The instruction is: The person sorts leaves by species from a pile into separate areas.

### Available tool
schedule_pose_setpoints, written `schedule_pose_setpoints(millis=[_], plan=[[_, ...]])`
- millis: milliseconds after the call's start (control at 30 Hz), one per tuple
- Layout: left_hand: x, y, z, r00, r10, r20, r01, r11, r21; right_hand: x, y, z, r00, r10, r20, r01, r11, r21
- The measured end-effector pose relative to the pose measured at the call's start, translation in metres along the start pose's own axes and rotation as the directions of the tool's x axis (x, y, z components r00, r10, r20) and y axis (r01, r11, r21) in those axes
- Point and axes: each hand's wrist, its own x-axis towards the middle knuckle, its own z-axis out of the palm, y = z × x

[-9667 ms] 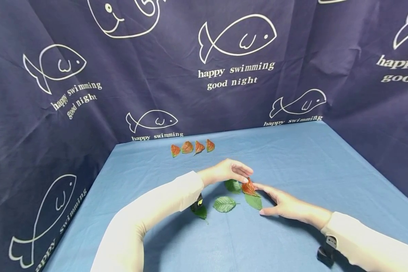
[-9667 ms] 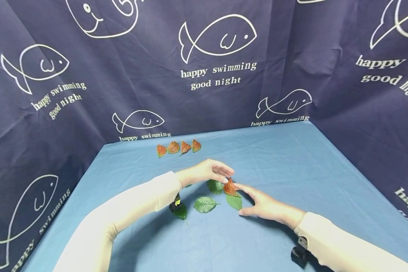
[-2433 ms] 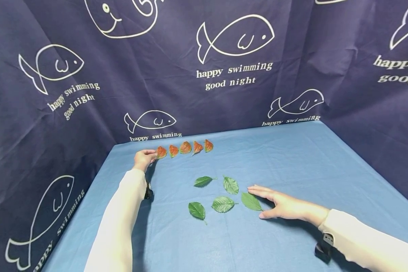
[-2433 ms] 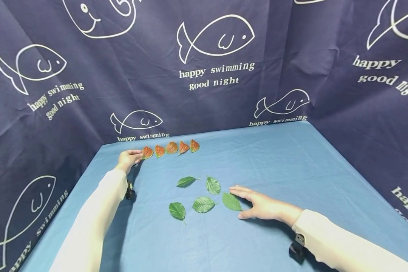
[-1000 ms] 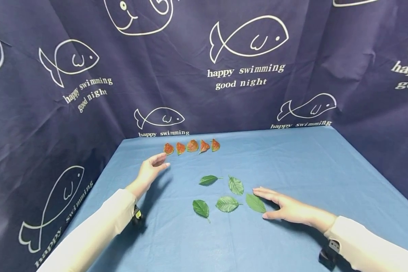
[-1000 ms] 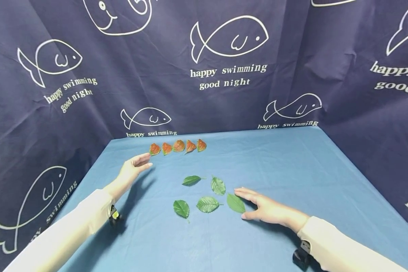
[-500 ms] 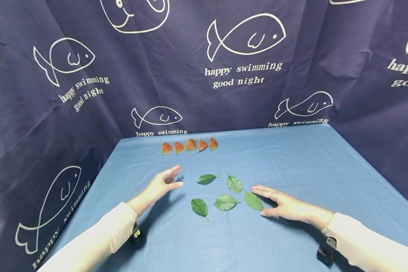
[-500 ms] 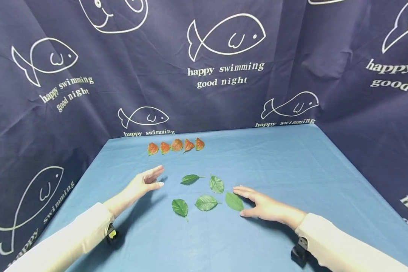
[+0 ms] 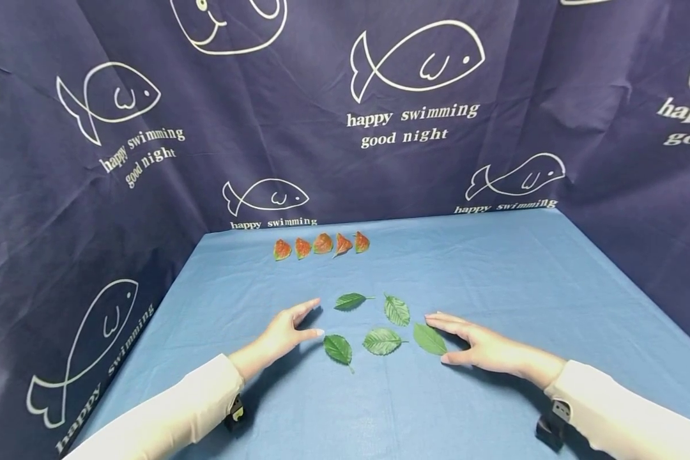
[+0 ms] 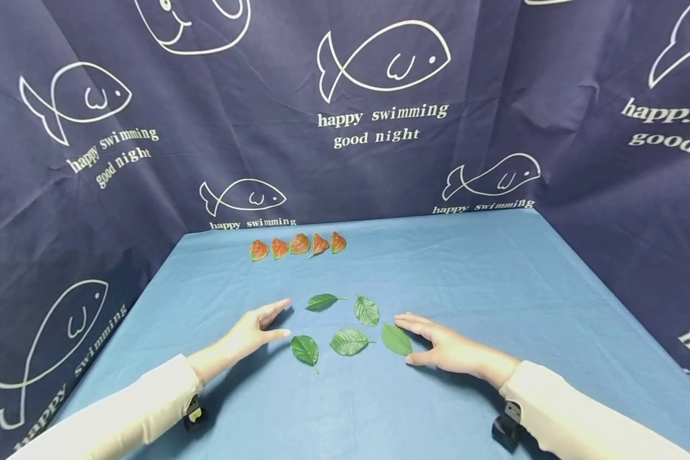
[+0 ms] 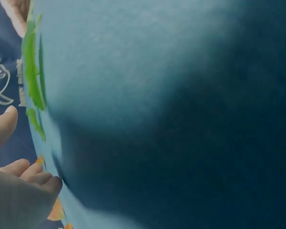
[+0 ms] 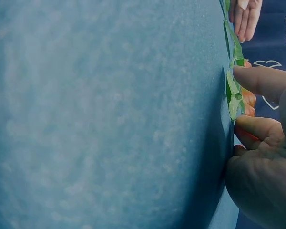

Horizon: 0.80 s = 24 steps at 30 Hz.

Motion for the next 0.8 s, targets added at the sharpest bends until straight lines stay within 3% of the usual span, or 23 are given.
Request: schedule_pose_setpoints(millis=[200, 500, 700, 800], plan=[[-0.004, -0.004, 0.007, 0.999, 0.034, 0.041, -0.035, 0.999, 0.012, 0.0, -0.001, 0.0, 1.0, 0.006, 0.004, -0.006, 1.0, 0.001], [-0.005, -0.008, 0.013, 0.993, 0.111, 0.034, -0.114, 0.982, 0.153, 0.0, -0.001, 0.001, 1.0, 0.015, 0.001, -0.015, 1.0, 0.011], [-0.005, -0.007, 0.013, 0.991, 0.12, 0.063, -0.133, 0.955, 0.267, 0.0, -0.005, 0.002, 0.999, 0.037, -0.021, -0.037, 0.999, 0.005], [-0.004, -0.005, 0.012, 0.991, 0.118, 0.069, -0.133, 0.95, 0.284, 0.0, -0.009, 0.001, 0.999, 0.044, -0.026, -0.044, 0.999, 0.019]])
